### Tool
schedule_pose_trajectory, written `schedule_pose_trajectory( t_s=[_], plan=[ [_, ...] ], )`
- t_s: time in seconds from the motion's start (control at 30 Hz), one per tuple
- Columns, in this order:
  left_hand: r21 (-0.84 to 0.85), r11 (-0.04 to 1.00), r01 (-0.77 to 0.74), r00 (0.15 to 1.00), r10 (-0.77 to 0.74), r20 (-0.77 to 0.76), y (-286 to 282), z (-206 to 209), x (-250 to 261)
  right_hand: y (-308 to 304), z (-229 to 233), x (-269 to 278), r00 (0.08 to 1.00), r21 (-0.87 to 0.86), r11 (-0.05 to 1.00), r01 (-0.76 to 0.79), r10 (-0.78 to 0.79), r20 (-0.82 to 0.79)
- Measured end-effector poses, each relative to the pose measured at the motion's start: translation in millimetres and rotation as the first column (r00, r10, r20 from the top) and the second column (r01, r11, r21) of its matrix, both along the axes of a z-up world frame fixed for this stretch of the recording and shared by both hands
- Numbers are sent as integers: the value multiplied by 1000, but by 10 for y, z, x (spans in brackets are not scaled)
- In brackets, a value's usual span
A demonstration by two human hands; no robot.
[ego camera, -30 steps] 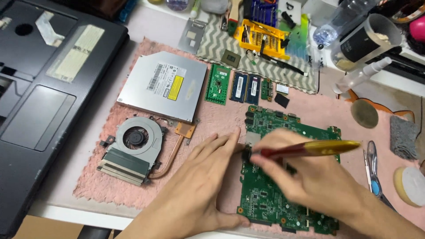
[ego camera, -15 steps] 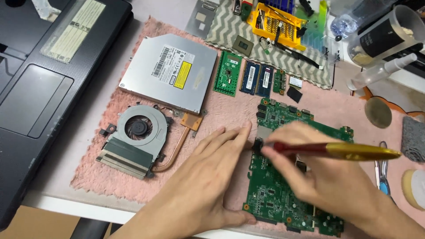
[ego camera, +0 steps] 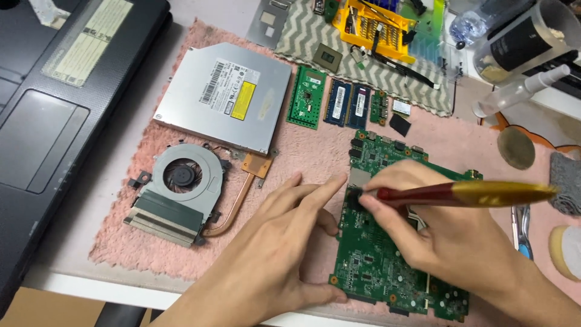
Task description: The person cleans a green laptop motherboard using a red and gold brush. They systematically brush dust off the surface, focusing on the CPU socket area and other components. The person holds the board with one hand while brushing with the other, occasionally tilting the board to reach different sections.
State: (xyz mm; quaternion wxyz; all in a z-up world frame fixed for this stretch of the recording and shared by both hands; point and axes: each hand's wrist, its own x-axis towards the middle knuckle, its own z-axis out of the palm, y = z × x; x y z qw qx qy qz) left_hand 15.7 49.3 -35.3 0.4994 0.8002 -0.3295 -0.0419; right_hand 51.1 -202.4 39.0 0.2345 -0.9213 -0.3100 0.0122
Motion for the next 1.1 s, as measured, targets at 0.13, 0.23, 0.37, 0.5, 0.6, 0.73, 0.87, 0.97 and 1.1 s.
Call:
schedule_pose_trajectory(
  t_s=[0.13, 0.23, 0.37, 0.5, 0.6, 0.73, 0.87, 0.97, 1.1],
  plan=[
    [-10, 1000, 3, 998, -3, 56, 3, -33, -33, -62, 19, 7, 986, -10, 1000, -27, 25, -164],
    [67, 996, -50, 982, 37, 185, 23, -30, -54, -90, 10, 58, 999, 36, 999, -29, 27, 33],
    [118, 988, -100, 971, 71, 227, 40, -36, -54, -108, 8, 72, 995, 77, 994, -83, 86, -42],
    [171, 982, -84, 978, 49, 201, 42, -31, -47, -125, -1, 73, 995, 88, 994, -59, 66, -80],
    [157, 984, -85, 972, 48, 229, 40, -9, -31, -76, -10, 45, 994, 105, 990, -95, 99, -36],
    [155, 985, -80, 973, 43, 225, 26, -32, -31, -109, -99, -23, 979, 63, 997, 41, -28, -200],
    [150, 984, -94, 966, 54, 254, 12, -26, -13, -85, -123, -17, 981, 78, 996, -42, 56, -186],
    [166, 982, -94, 968, 51, 246, 10, -43, -11, -99, -131, 4, 977, 70, 995, -65, 77, -200],
    [165, 981, -105, 969, 64, 239, 15, -34, -13, -7, -49, 95, 996, 134, 988, -81, 83, -12]
  ],
)
